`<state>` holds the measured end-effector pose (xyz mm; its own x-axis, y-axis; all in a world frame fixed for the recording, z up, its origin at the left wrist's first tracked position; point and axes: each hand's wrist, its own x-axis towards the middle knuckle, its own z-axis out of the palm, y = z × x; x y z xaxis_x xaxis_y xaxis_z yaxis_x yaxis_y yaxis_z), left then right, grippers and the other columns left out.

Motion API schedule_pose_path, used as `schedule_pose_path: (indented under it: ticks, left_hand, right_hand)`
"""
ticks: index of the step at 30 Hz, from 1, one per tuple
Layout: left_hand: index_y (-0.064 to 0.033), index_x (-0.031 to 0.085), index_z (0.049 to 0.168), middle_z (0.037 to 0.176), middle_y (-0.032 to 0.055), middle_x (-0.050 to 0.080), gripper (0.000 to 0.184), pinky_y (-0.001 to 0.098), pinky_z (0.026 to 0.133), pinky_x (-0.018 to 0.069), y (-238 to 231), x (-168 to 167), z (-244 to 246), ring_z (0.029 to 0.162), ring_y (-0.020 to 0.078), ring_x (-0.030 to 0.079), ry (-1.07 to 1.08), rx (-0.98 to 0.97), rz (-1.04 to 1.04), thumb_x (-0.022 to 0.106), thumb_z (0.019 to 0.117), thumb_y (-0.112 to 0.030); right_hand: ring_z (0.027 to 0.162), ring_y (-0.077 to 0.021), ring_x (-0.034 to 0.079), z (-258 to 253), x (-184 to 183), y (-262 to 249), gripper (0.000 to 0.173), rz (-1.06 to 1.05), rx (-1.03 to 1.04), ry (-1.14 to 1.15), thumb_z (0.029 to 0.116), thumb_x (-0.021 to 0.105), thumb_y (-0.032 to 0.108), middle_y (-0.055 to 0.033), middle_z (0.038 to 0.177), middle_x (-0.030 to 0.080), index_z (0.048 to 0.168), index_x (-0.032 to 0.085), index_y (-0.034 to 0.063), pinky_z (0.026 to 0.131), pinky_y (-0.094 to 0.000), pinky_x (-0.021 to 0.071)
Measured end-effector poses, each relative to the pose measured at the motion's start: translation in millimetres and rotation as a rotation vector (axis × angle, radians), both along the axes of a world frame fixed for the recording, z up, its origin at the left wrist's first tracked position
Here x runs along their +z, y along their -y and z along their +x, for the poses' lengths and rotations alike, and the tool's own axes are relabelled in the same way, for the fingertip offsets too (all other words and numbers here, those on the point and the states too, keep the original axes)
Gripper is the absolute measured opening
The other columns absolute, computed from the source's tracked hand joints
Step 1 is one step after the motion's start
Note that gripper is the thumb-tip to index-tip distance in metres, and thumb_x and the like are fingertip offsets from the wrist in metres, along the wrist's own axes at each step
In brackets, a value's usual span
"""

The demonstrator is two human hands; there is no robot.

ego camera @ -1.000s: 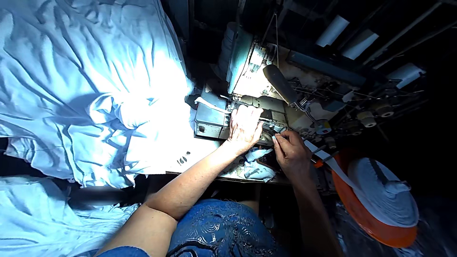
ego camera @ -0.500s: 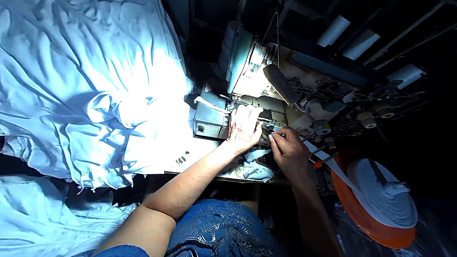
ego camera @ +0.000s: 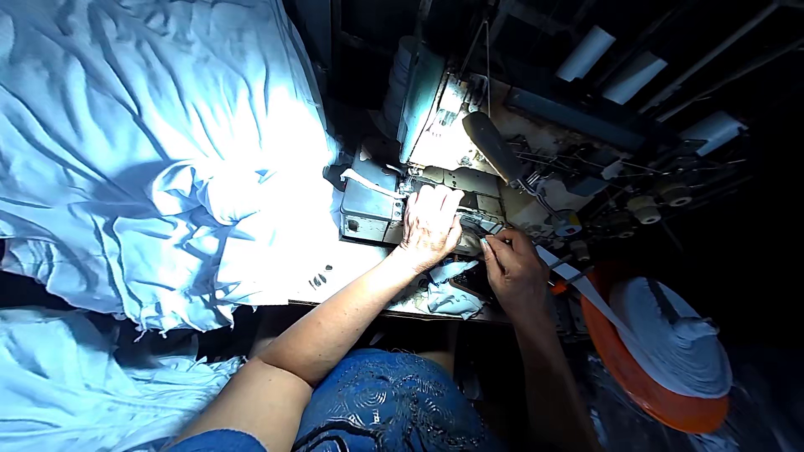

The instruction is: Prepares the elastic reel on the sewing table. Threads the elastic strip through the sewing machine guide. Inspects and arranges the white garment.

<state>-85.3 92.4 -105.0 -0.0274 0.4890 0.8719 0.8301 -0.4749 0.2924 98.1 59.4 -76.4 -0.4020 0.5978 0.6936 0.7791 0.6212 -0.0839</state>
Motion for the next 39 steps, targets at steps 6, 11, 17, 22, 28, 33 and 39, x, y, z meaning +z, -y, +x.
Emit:
schedule_pose_path:
  ticks: [6, 11, 17, 22, 28, 33, 39]
  left_hand:
    - [-0.0004, 0.072, 0.111, 0.103, 0.0174, 0.071, 0.031, 0.0485, 0.076, 0.0491, -1, -7, -3, 0.094, 0.0359, 0.066, 0.020, -0.019, 0.041, 0.063, 0.0850, -0.016]
    - [-0.0014, 0.073, 0.112, 0.114, 0.0172, 0.071, 0.034, 0.0487, 0.091, 0.0482, 7, -20, -11, 0.106, 0.0341, 0.065, 0.032, -0.040, 0.058, 0.067, 0.0844, -0.021]
    - [-0.0004, 0.072, 0.114, 0.116, 0.0186, 0.070, 0.038, 0.0508, 0.086, 0.0493, 7, -17, -6, 0.105, 0.0364, 0.066, 0.043, 0.024, 0.018, 0.068, 0.0847, -0.024]
    - [-0.0002, 0.071, 0.114, 0.111, 0.0197, 0.070, 0.036, 0.0489, 0.080, 0.0497, 2, -11, -1, 0.099, 0.0372, 0.066, 0.040, 0.084, 0.025, 0.069, 0.0857, -0.022]
    - [0.0000, 0.071, 0.118, 0.113, 0.0206, 0.068, 0.041, 0.0500, 0.079, 0.0499, 3, -10, 1, 0.099, 0.0376, 0.065, 0.021, 0.085, -0.007, 0.069, 0.0824, -0.020]
    - [-0.0010, 0.072, 0.119, 0.112, 0.0195, 0.068, 0.048, 0.0487, 0.077, 0.0489, 1, -12, 0, 0.097, 0.0362, 0.064, 0.017, 0.077, 0.016, 0.066, 0.0790, -0.027]
    - [-0.0005, 0.072, 0.119, 0.112, 0.0199, 0.069, 0.042, 0.0485, 0.077, 0.0493, 0, -13, 0, 0.096, 0.0360, 0.065, 0.003, 0.087, 0.024, 0.066, 0.0849, -0.025]
  right_hand:
    - [0.085, -0.0302, 0.070, -2, -1, -1, 0.020, 0.015, -0.007, 0.014, 0.0961, 0.064, 0.015, -0.0169, 0.098, 0.071, 0.100, 0.080, 0.0035, 0.066, -0.0386, 0.0575]
    - [0.086, -0.0300, 0.070, -3, -2, -4, 0.020, 0.010, 0.023, -0.004, 0.0958, 0.064, 0.015, -0.0165, 0.099, 0.072, 0.099, 0.080, 0.0032, 0.068, -0.0389, 0.0577]
    - [0.086, -0.0305, 0.071, -5, -3, -3, 0.020, 0.029, 0.003, -0.008, 0.0958, 0.064, 0.015, -0.0169, 0.099, 0.072, 0.098, 0.080, 0.0033, 0.067, -0.0394, 0.0580]
    - [0.084, -0.0304, 0.070, -5, -4, -1, 0.020, 0.043, -0.025, 0.010, 0.0958, 0.064, 0.016, -0.0167, 0.098, 0.072, 0.098, 0.080, 0.0035, 0.066, -0.0388, 0.0575]
    - [0.084, -0.0318, 0.070, -4, -1, -1, 0.023, 0.045, -0.014, 0.028, 0.0971, 0.062, 0.017, -0.0178, 0.097, 0.071, 0.098, 0.080, 0.0025, 0.065, -0.0398, 0.0572]
    - [0.085, -0.0307, 0.070, -5, -1, -1, 0.021, 0.045, -0.009, 0.017, 0.0959, 0.063, 0.016, -0.0170, 0.097, 0.072, 0.097, 0.080, 0.0031, 0.065, -0.0397, 0.0569]
    - [0.083, -0.0309, 0.070, -7, 0, -3, 0.022, 0.045, 0.002, 0.008, 0.0949, 0.064, 0.017, -0.0169, 0.096, 0.072, 0.095, 0.080, 0.0027, 0.063, -0.0398, 0.0562]
